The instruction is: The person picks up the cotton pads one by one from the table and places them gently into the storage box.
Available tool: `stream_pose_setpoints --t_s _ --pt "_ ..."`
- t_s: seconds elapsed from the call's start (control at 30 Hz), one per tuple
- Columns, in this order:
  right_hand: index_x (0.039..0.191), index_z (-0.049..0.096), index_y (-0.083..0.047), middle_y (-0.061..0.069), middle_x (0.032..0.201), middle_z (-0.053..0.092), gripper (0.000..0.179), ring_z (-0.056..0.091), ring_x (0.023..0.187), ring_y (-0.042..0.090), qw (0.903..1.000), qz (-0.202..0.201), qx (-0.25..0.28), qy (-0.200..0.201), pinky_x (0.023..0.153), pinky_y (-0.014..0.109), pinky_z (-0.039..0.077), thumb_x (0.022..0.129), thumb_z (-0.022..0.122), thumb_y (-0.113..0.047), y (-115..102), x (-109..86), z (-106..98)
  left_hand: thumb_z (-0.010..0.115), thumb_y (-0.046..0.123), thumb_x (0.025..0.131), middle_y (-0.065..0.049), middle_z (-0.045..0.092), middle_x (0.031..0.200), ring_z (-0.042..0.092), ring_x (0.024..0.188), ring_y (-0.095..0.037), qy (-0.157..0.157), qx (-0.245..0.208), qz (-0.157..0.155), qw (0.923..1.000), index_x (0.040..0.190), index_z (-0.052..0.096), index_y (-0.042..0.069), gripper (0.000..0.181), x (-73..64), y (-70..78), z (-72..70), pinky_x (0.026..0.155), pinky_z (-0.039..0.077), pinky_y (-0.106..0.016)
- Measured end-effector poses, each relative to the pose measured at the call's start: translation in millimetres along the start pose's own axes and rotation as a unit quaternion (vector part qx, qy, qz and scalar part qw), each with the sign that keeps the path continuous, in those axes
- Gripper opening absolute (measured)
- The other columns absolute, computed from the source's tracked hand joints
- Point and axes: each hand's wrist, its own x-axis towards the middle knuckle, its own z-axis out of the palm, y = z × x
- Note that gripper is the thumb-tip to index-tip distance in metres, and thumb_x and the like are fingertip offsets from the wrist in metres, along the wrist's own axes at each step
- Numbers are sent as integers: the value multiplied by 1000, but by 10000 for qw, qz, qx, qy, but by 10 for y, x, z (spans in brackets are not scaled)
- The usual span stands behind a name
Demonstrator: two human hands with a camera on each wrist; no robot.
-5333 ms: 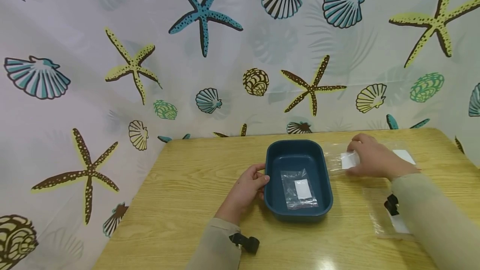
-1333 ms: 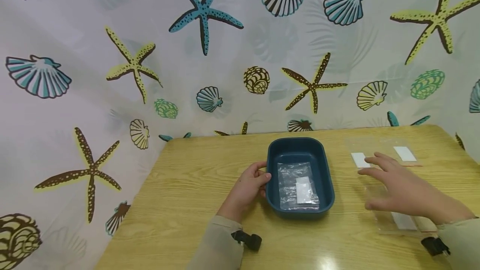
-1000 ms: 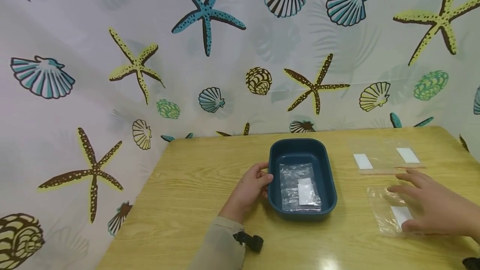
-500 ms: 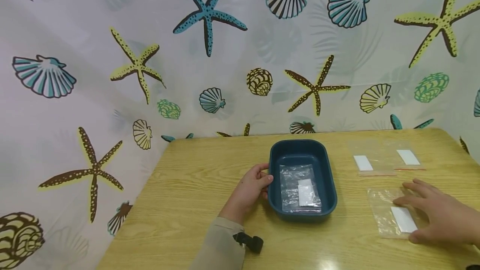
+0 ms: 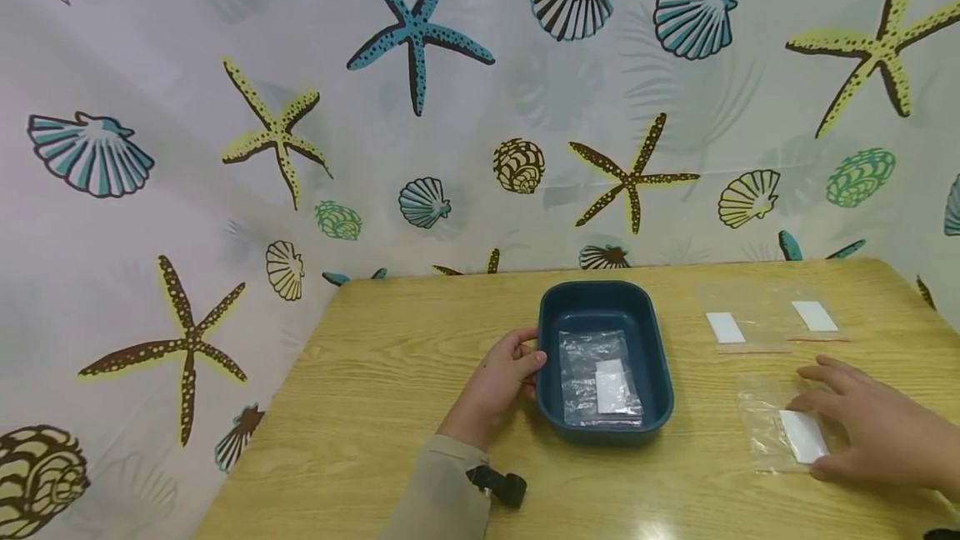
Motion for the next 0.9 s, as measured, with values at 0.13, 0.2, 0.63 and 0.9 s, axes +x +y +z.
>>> stream_pose_setpoints --t_s 0.13,0.2,0.63,0.9 --pt "117 75 -19 24 141 53 77 35 133 55 9998 -122 -133 -45 98 72 36 65 77 -76 -34 0 -9 55 12 105 -19 59 107 59 76 -20 3 5 -20 10000 149 45 7 45 1 -7 -1 62 51 -29" --pt "115 76 -18 23 141 54 74 37 133 54 9995 -184 -235 -30 99 70 38 67 78 -74 -56 2 -11 55 12 105 -19 59 108 59 76 -21 10 -16 -48 10000 149 45 7 45 1 -14 -1 62 50 -29" --pt "125 71 -9 22 142 53 105 38 134 51 9988 -208 -374 -240 100 68 37 62 59 -92 -113 14 4 55 12 105 -21 58 110 59 77 -22 -43 -74 -28 10000 149 46 6 45 -25 -23 5 62 51 -28" --pt "119 73 -9 20 138 56 87 43 131 50 9990 -232 -375 -113 99 67 39 68 72 -80 -142 53 -26 56 15 106 -20 58 110 59 79 -23 -18 32 6 10000 149 46 7 45 -3 -6 -4 63 52 -29"
